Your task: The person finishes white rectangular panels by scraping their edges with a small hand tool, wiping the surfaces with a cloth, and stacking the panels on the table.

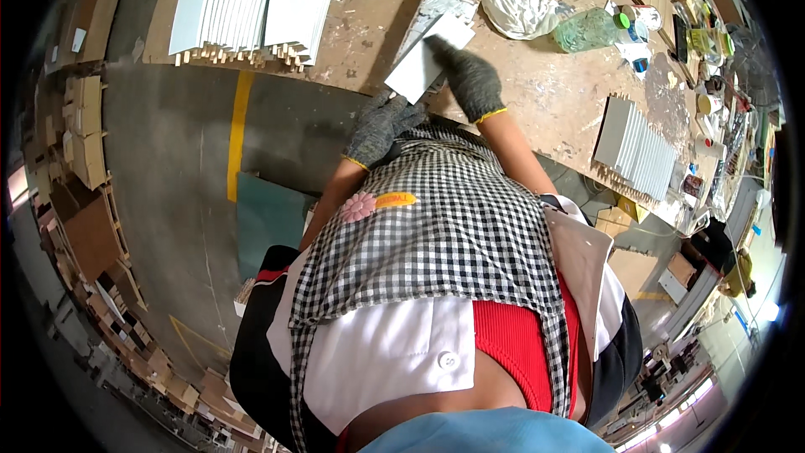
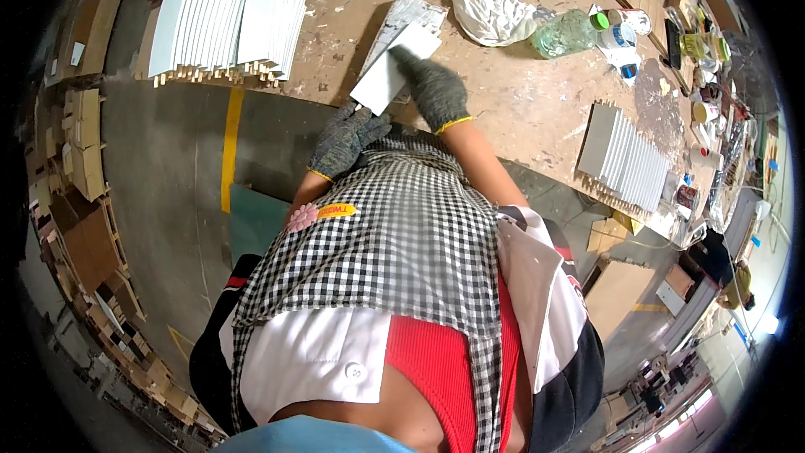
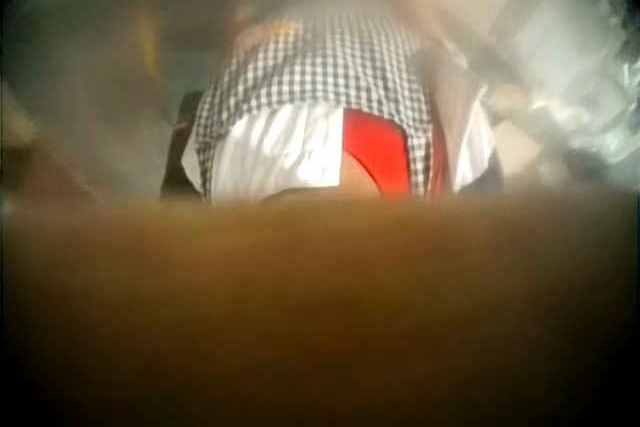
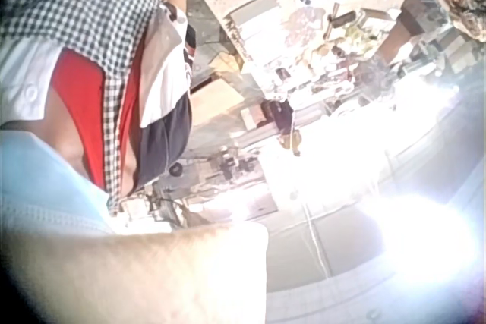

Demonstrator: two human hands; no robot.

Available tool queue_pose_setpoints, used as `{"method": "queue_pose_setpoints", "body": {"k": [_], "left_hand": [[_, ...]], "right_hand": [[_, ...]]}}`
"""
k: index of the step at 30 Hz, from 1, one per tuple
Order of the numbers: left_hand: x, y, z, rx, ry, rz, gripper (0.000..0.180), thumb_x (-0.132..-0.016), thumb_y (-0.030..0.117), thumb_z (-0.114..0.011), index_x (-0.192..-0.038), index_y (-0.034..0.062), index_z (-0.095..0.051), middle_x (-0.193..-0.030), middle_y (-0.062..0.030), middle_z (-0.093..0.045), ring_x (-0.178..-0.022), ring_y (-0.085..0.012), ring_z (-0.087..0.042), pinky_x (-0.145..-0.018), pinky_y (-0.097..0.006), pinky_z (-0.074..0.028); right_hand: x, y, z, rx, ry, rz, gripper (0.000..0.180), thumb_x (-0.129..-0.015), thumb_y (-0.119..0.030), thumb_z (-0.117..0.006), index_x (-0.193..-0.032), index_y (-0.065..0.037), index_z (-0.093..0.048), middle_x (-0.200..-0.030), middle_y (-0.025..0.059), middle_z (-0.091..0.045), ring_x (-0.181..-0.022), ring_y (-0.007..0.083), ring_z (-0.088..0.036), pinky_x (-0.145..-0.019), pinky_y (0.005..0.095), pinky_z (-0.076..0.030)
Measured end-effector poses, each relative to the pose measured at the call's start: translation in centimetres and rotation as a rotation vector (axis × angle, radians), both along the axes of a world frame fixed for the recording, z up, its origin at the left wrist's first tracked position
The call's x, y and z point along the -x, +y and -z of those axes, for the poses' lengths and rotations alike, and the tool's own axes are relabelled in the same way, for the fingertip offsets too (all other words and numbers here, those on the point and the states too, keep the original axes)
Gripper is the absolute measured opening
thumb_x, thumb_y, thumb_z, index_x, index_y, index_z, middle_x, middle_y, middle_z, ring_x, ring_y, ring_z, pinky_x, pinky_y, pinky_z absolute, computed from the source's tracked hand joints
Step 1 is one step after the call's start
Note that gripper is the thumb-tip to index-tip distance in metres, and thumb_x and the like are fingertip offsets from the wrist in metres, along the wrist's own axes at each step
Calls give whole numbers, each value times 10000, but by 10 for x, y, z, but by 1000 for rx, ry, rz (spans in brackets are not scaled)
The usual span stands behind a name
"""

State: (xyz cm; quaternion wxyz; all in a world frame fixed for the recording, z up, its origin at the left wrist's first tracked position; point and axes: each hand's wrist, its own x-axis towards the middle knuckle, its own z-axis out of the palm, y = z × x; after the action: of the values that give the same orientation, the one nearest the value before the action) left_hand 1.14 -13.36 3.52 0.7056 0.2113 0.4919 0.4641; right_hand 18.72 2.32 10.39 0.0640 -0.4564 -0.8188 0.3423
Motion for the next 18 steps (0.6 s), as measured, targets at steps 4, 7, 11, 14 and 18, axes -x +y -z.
{"method": "queue_pose_setpoints", "body": {"k": [4, 7, 11, 14, 18], "left_hand": [[7, 19, -51, -88, 894, 490, 292, -1020, 120, -563, -1269, -32, -568, -1260, -197, -633, -1171, -311, -650, -925, -338, -579], [-8, 19, -50, 363, -479, -337, 250, -996, 88, -585, -1218, -26, -603, -1224, -173, -641, -1114, -299, -660, -905, -348, -575], [0, 9, -13, -139, -100, -18, 233, -971, 82, -627, -1183, -13, -637, -1199, -154, -645, -1063, -295, -662, -910, -349, -571], [4, 25, -53, -262, 1125, 634, 448, -951, 138, -705, -1321, -43, -529, -1241, -224, -648, -1208, -375, -635, -1020, -365, -568], [-3, 12, -12, 21, -131, -148, 391, -993, 161, -679, -1296, -46, -545, -1230, -202, -646, -1109, -338, -686, -945, -397, -612]], "right_hand": [[4, -17, -14, 46, -180, -211, 563, -947, -217, -616, -1484, -348, -512, -1104, 146, -717, -941, 355, -726, -777, 447, -584], [-12, 6, 23, -138, 21, 22, 428, -1010, -254, -544, -1428, -339, -578, -1022, 157, -732, -898, 345, -733, -775, 455, -581], [1, 9, 9, 90, -170, -30, 495, -979, -245, -593, -1463, -336, -540, -1008, 146, -740, -889, 341, -738, -768, 455, -584], [-2, -11, -1, -44, -192, -198, 637, -895, -258, -699, -1489, -376, -502, -1059, 115, -732, -927, 326, -734, -763, 441, -593], [-11, 46, 1, -125, -224, 43, 402, -1058, -316, -465, -1446, -346, -565, -1074, 146, -733, -951, 332, -731, -788, 437, -577]]}}
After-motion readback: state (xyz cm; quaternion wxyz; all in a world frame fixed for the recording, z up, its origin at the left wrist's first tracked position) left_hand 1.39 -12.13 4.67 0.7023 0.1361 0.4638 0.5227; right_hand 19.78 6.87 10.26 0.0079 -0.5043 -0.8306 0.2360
